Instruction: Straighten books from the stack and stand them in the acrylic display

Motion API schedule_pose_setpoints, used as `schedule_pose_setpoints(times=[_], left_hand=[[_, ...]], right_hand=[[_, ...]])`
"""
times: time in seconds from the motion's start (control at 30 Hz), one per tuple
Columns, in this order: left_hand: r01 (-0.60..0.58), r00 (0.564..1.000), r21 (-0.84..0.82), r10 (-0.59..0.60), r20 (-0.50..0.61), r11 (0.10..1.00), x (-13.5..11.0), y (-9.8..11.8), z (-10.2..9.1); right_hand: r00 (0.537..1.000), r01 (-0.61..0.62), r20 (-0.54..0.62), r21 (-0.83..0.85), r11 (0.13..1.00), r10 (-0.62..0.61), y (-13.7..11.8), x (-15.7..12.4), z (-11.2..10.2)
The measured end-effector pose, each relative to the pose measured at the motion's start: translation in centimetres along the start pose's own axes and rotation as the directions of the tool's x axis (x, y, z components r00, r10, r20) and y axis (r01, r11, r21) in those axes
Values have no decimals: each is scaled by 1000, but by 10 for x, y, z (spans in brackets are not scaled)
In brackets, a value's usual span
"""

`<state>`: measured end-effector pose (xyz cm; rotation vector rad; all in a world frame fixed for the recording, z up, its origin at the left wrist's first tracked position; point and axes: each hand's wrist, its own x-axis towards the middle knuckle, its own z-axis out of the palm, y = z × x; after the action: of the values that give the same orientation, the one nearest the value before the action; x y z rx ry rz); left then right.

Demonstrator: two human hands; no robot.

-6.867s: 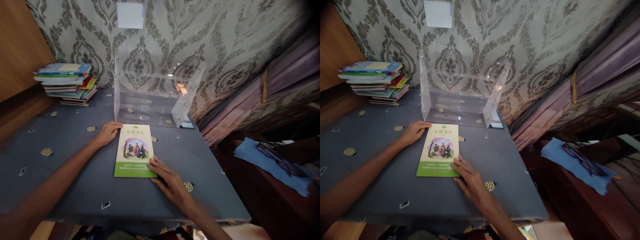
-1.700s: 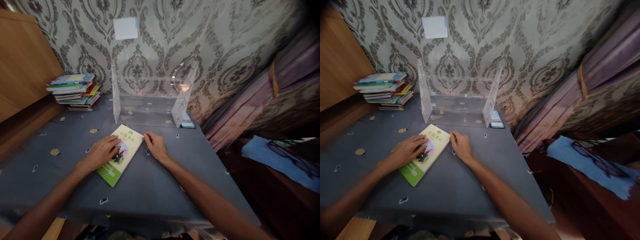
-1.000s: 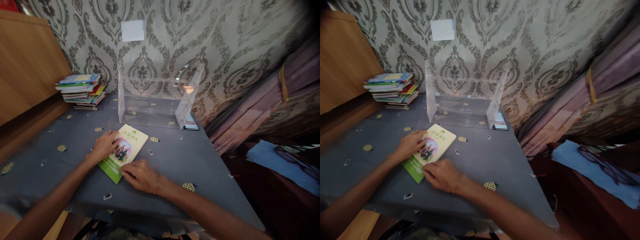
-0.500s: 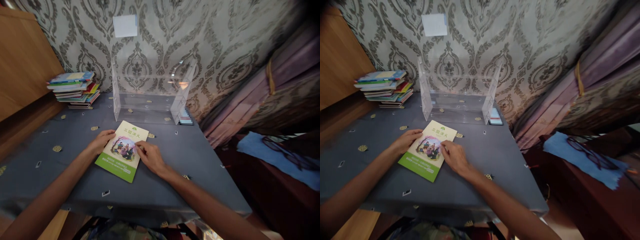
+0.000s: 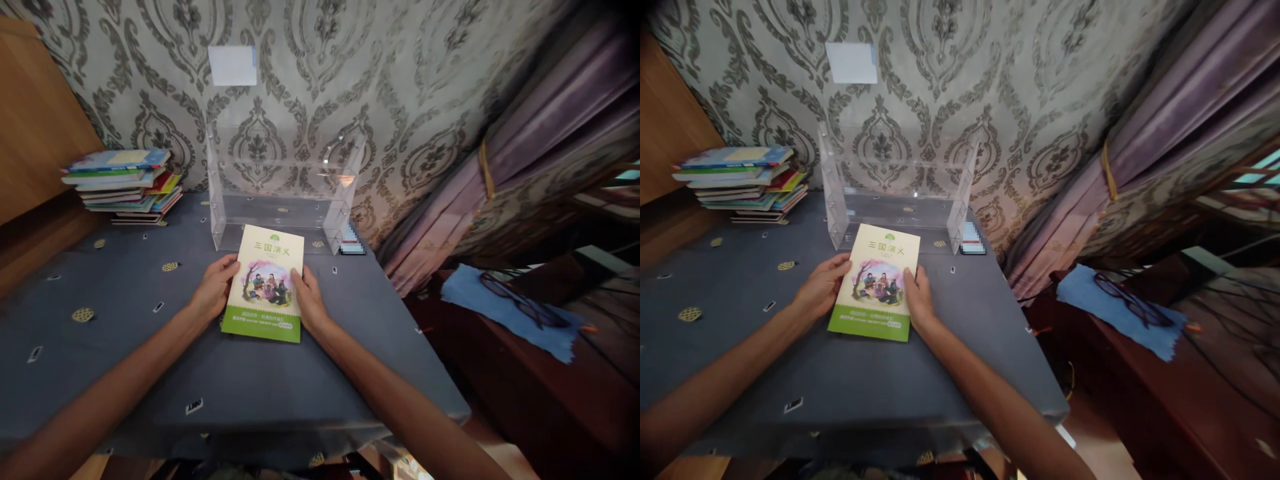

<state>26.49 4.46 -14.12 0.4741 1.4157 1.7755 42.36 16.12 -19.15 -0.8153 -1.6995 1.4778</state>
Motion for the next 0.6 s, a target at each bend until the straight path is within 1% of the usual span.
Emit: schedule_pose_setpoints(times=[0.07,0.1,0.17,0.23,0.27,0.33,0.43,0.5,0.6], left_hand=[[-6,999,9,6,-33,1000,2,-7,9],[-4,998,16,5,-63,1000,3,-9,13],[5,993,29,-1,-118,1000,4,-13,20],[11,990,35,-6,-141,999,3,-15,25],[18,990,32,-13,-141,999,2,-16,28],[40,992,1,-39,-123,999,1,-18,33],[85,991,-79,-92,-97,993,-1,-22,37],[100,990,-93,-109,-94,991,-2,-25,36],[71,994,-44,-74,-79,997,-2,-27,29]], right_hand=[[994,-85,-55,77,993,90,-2,0,-1],[991,-102,-82,86,991,110,-5,0,-2],[990,-83,-112,59,995,89,-9,-1,-4],[989,-47,-137,44,998,52,-13,-1,-4],[989,-37,-144,65,997,46,-14,-1,-3],[990,-41,-124,147,988,60,-16,-1,0],[995,-83,-29,257,963,94,-16,0,4],[995,-99,9,282,954,101,-17,0,5],[995,-99,-1,289,952,103,-18,-1,4]])
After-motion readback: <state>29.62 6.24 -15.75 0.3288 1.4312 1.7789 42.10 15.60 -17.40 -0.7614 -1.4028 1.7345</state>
